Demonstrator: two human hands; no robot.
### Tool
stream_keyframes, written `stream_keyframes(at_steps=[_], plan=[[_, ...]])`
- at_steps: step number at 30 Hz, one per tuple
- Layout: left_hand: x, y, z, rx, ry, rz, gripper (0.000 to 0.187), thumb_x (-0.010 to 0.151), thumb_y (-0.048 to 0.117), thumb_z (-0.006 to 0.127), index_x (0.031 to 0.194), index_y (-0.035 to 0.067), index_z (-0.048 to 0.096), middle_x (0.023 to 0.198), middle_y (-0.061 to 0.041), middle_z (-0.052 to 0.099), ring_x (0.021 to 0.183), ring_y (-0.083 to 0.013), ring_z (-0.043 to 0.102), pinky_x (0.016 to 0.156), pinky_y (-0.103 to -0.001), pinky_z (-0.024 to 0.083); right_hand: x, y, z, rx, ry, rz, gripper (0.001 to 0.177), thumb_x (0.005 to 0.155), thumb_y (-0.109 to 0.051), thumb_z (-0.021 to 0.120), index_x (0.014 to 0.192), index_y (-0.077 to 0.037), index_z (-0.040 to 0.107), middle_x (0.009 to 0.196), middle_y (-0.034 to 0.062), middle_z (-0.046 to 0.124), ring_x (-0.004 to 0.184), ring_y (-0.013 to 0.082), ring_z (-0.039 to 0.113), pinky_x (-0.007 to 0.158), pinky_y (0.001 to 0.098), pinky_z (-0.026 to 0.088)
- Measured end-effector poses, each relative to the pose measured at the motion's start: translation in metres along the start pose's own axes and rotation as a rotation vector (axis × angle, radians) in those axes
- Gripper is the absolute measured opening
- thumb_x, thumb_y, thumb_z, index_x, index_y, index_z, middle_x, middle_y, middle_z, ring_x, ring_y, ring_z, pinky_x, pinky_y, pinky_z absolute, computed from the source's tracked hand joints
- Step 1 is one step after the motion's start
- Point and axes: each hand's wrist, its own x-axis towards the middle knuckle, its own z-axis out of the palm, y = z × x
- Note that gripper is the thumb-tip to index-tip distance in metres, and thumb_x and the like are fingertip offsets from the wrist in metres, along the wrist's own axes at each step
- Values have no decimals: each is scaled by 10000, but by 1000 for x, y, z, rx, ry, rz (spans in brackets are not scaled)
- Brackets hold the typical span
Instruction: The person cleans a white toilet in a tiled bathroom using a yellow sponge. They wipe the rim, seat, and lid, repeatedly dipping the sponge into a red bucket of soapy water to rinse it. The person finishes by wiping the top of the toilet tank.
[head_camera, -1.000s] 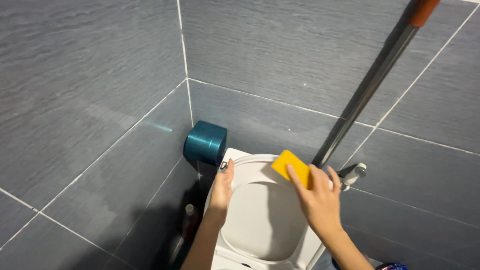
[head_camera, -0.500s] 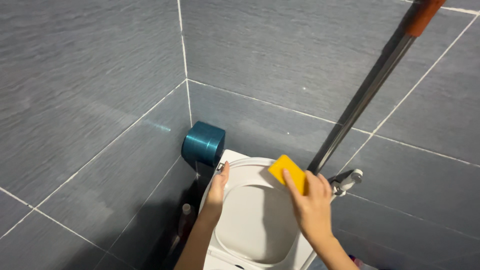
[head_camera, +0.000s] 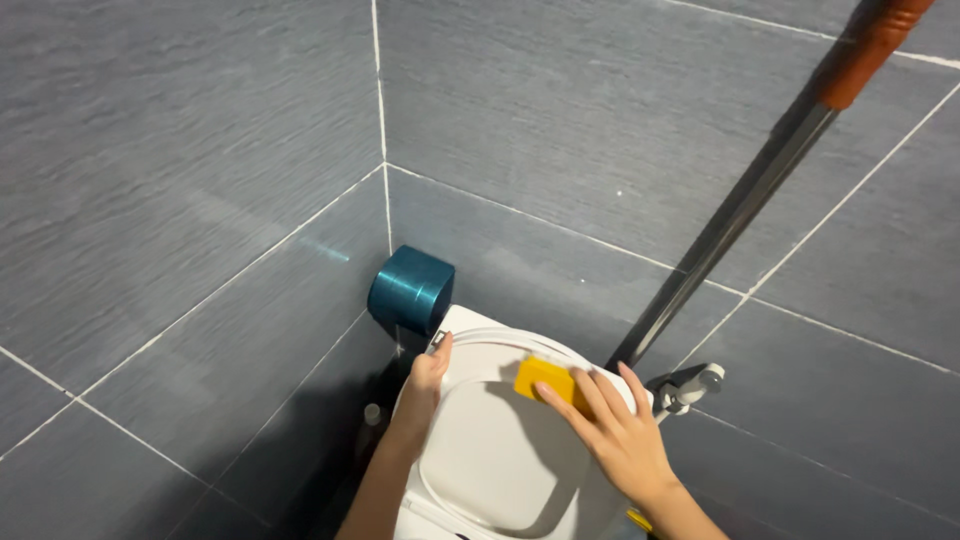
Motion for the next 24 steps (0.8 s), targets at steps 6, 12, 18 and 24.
stream_keyframes(at_steps=[6,12,18,24], plan=[[-15,30,9,-16,20,-13,653,1021,495,412,1160,-79,691,985,-32,714,914,-85,654,826,-246,525,-18,0,3,-28,-5,10,759,771,-117,601,1503,-278,479,1328,136,569,1186,263,564,1125,557,319],[-6,12,-2,-95,-53,147,650,1072,448,387,1279,-109,651,1086,9,660,987,-55,571,889,-224,468,28,-23,26,56,-52,-39,762,764,-96,593,1499,-268,487,1340,129,565,1220,267,552,1161,563,279],[15,-17,-28,-86,-15,24,657,1117,408,321,1641,22,407,1279,-85,341,1135,-243,264,958,-339,232,68,-46,43,122,-87,-113,702,808,-69,578,1479,-265,505,1314,103,559,1276,254,531,1199,579,239],[24,-26,-26,-244,-147,151,695,1026,389,225,1596,-10,223,1703,-124,240,1556,-170,240,1222,-295,177,71,-54,46,58,-76,-89,696,818,-88,581,1478,-295,512,1307,97,559,1259,252,532,1199,596,219]])
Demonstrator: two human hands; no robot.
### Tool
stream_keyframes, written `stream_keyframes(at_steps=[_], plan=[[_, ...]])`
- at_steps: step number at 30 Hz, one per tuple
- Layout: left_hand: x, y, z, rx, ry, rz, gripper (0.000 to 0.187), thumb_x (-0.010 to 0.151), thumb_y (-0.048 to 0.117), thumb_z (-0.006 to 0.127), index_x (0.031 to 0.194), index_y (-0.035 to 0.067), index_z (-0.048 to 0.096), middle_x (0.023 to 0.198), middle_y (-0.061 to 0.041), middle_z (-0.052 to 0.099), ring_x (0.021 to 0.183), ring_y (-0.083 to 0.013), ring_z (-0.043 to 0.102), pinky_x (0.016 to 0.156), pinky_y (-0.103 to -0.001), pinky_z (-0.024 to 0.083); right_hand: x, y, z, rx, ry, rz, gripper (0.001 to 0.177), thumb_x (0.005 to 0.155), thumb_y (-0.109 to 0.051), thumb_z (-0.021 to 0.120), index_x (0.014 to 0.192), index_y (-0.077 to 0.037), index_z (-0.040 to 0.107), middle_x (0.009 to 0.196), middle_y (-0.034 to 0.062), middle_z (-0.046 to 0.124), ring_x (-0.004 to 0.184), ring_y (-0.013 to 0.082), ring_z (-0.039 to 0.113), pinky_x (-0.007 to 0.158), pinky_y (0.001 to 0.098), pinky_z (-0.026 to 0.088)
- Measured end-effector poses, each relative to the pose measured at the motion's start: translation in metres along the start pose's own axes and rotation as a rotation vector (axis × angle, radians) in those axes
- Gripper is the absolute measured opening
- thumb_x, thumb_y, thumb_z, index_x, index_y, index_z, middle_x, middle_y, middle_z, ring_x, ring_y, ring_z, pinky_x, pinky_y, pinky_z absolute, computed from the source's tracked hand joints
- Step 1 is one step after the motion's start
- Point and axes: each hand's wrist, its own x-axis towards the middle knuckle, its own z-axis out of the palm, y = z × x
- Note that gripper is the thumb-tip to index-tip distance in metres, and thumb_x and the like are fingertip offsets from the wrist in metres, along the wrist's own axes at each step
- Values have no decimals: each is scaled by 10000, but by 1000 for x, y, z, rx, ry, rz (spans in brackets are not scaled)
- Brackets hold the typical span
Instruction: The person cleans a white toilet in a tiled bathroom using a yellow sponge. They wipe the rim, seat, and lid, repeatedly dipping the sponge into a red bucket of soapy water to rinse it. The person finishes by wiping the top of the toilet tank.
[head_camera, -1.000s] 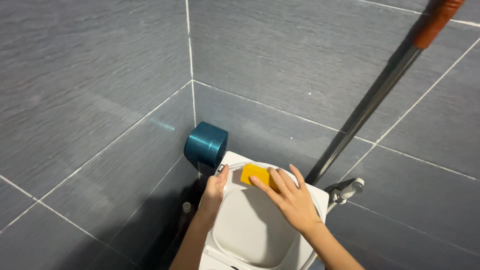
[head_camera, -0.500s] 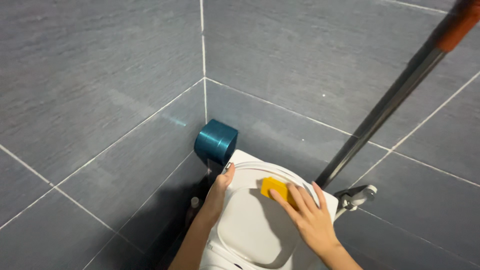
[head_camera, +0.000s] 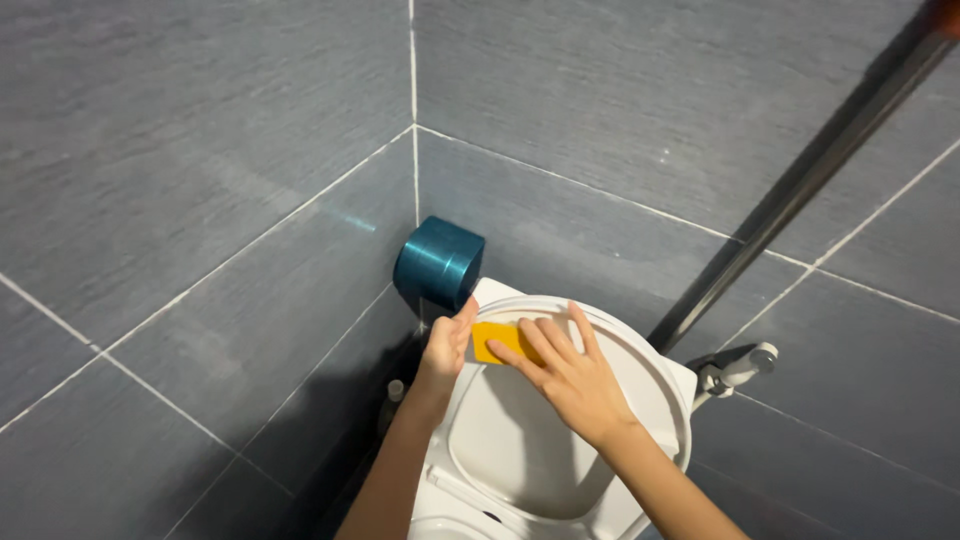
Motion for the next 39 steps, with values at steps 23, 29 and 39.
stream_keyframes(at_steps=[23,29,39], plan=[[-7,14,-11,283,-290,23,735,977,382,224,1601,-5,198,1743,-88,44,1598,-151,-12,1243,-321,-28,-99,-22,-2,-158,177,503,670,838,-10,621,1479,-204,577,1448,178,510,1311,354,515,1182,520,352],[-16,29,-8,292,-261,-59,727,965,377,211,1600,25,199,1734,-46,43,1580,-134,-4,1230,-325,13,-40,-26,0,13,138,272,669,880,-71,596,1530,-211,525,1404,172,544,1237,322,560,1221,559,332],[-11,24,-4,338,-245,-26,737,956,387,239,1594,18,234,1738,-69,74,1594,-146,14,1238,-323,4,-79,-21,0,-219,99,438,680,862,-46,608,1521,-188,518,1403,218,515,1308,339,519,1188,550,297]])
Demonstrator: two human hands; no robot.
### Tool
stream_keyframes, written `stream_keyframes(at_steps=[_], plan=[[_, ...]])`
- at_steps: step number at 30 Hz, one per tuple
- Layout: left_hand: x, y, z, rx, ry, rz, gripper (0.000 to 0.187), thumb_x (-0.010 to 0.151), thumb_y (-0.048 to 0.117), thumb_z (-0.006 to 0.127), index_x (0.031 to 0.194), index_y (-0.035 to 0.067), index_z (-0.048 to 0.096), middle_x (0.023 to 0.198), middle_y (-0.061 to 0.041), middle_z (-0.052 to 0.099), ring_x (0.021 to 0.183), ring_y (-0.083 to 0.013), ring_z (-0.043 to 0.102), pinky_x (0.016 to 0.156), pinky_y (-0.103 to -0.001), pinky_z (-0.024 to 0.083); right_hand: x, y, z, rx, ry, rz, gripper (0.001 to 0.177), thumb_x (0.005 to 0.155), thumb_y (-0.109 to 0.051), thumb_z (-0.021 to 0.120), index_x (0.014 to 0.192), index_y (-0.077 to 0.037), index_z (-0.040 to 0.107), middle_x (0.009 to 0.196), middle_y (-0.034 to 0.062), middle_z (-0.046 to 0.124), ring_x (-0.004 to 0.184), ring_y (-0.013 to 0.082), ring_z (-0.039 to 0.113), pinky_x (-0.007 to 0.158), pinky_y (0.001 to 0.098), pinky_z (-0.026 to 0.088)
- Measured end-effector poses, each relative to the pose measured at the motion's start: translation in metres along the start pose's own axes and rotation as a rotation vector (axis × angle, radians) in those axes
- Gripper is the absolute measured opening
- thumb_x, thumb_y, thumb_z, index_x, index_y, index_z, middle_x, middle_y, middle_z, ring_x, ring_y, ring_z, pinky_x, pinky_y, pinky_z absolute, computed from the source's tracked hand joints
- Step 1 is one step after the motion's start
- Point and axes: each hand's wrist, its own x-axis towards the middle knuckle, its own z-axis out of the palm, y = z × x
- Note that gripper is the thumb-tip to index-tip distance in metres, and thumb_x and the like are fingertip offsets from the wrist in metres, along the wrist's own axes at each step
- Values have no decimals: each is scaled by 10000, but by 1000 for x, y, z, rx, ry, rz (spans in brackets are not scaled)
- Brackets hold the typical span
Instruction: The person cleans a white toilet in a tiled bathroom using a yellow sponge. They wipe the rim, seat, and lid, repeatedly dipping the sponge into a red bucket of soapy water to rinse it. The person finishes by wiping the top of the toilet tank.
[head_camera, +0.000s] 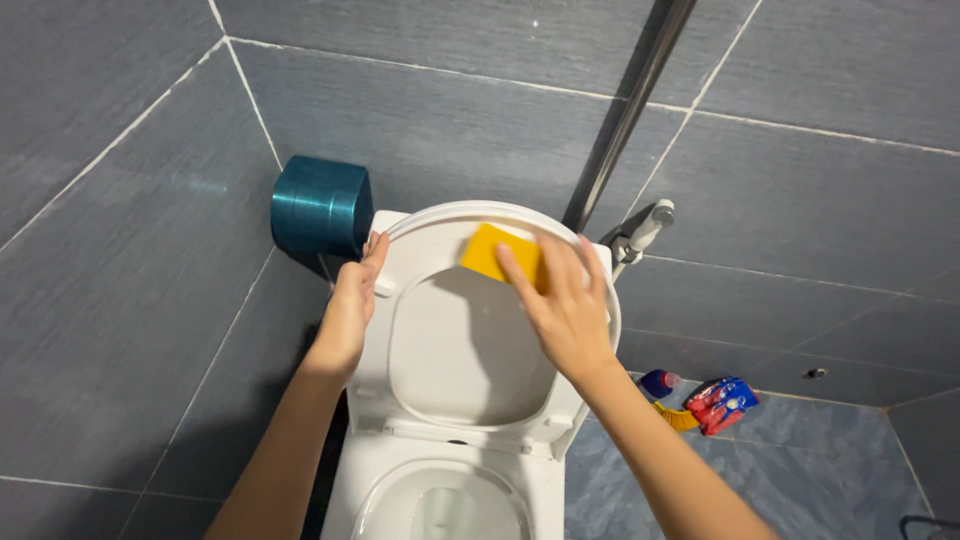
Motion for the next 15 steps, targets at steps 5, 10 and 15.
stream_keyframes(at_steps=[5,10,15], plan=[[3,-7,-2,12,13,6,742,958,413,236,1594,31,233,1733,-81,57,1594,-154,-4,1237,-330,-14,-60,3,0,-29,-35,240,676,832,16,611,1490,-116,528,1376,252,502,1283,390,516,1180,569,306],[10,-18,-4,74,37,42,712,976,389,232,1580,15,286,1729,-105,102,1596,-172,31,1248,-333,-2,-84,6,-7,-32,-64,285,672,831,28,609,1479,-135,541,1347,231,501,1254,386,510,1176,561,326],[9,-8,4,214,102,56,672,1013,379,216,1567,12,313,1713,-118,173,1595,-192,95,1257,-330,59,-60,19,-11,-75,-35,161,678,823,-3,635,1472,-184,561,1365,200,506,1254,377,500,1169,535,341]])
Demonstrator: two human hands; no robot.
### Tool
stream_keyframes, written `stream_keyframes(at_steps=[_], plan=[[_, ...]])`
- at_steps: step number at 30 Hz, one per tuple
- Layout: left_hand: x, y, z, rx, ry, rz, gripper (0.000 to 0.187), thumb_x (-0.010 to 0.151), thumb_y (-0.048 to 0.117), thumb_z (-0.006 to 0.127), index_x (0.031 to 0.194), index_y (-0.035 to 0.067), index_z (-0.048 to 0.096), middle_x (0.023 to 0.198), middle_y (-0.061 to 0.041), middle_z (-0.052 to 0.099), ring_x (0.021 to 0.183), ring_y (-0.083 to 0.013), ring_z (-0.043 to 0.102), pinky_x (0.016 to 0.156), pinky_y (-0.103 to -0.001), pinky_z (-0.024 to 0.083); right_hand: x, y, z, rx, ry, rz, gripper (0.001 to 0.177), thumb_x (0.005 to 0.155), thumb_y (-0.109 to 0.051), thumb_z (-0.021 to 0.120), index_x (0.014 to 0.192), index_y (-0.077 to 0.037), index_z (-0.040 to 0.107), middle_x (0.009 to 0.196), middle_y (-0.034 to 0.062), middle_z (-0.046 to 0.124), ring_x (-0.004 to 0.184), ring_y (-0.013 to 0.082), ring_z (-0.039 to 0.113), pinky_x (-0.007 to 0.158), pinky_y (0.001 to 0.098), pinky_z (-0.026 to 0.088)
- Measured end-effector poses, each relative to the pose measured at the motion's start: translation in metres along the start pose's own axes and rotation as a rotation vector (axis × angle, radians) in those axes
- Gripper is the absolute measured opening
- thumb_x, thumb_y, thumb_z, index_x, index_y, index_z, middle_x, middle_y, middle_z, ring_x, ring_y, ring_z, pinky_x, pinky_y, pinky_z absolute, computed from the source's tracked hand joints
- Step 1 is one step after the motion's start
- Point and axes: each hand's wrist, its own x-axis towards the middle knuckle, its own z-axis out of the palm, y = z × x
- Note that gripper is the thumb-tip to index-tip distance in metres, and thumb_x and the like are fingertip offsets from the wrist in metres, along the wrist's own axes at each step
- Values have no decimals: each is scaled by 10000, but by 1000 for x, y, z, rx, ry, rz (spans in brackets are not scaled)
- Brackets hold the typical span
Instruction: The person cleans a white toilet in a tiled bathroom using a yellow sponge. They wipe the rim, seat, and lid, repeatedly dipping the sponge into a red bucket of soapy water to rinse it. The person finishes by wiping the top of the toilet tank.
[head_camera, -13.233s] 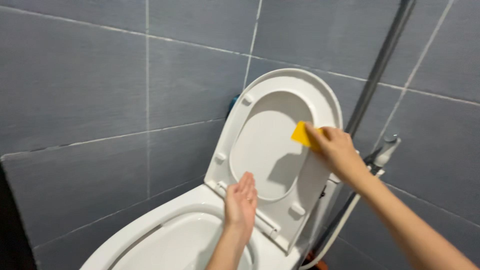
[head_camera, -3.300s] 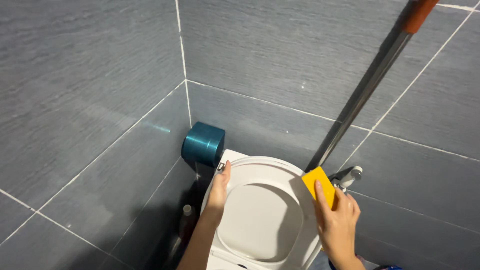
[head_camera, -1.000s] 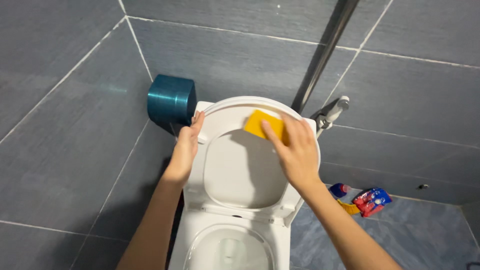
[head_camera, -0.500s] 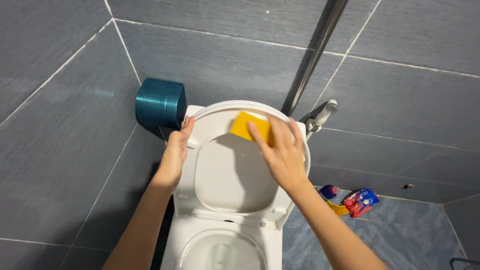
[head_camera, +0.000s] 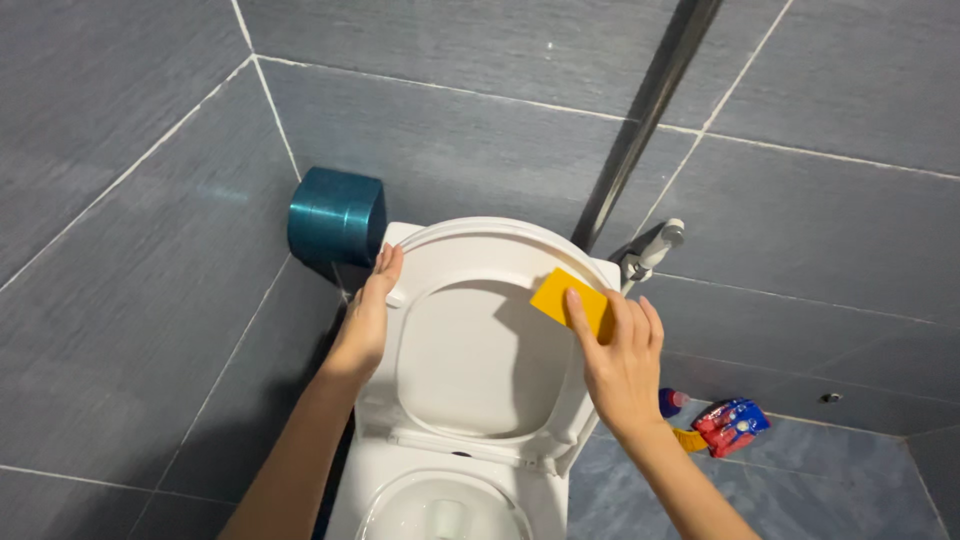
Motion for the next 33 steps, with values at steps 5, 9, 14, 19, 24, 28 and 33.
stream_keyframes(at_steps=[5,9,14,19,24,28,33], plan=[[-8,20,8,180,24,-80,676,1011,425,198,1589,79,258,1707,-100,142,1583,-198,69,1243,-322,75,-18,6,-8,-21,-13,91,717,778,0,634,1461,-208,562,1331,185,509,1224,381,503,1088,531,361],[-8,22,9,160,25,-103,684,1019,463,203,1590,88,242,1708,-101,132,1584,-198,64,1243,-324,81,-55,0,-19,-28,-111,185,732,769,2,640,1460,-222,548,1321,201,508,1173,379,509,1026,532,374],[-5,6,3,268,-10,-7,689,1029,456,193,1601,76,241,1709,-138,110,1585,-231,54,1247,-349,79,-52,-3,-17,47,-117,117,738,770,-15,645,1473,-206,523,1309,212,507,1140,387,529,998,520,409],[-4,0,3,304,19,-51,682,1016,446,190,1595,91,247,1713,-122,120,1589,-225,67,1241,-353,88,-51,-8,-9,147,-121,124,765,772,27,621,1494,-197,504,1313,241,496,1150,408,548,980,468,466],[-9,8,9,327,17,3,680,1025,423,217,1615,87,210,1710,-130,100,1584,-239,60,1247,-348,112,-83,-5,-7,190,-237,74,802,755,41,621,1499,-225,484,1281,220,497,1109,398,553,947,457,481],[-7,24,12,190,67,-181,644,1032,426,229,1594,115,192,1717,-76,105,1591,-206,48,1244,-339,105,-103,15,-5,156,-251,2,839,736,37,627,1511,-230,450,1279,219,484,1067,396,551,942,474,479],[-11,20,9,302,17,-94,641,1013,374,209,1609,138,215,1715,-97,94,1588,-230,49,1238,-345,103,-100,50,-14,105,-303,-76,890,711,63,629,1526,-239,439,1301,221,455,1044,383,544,942,466,488]])
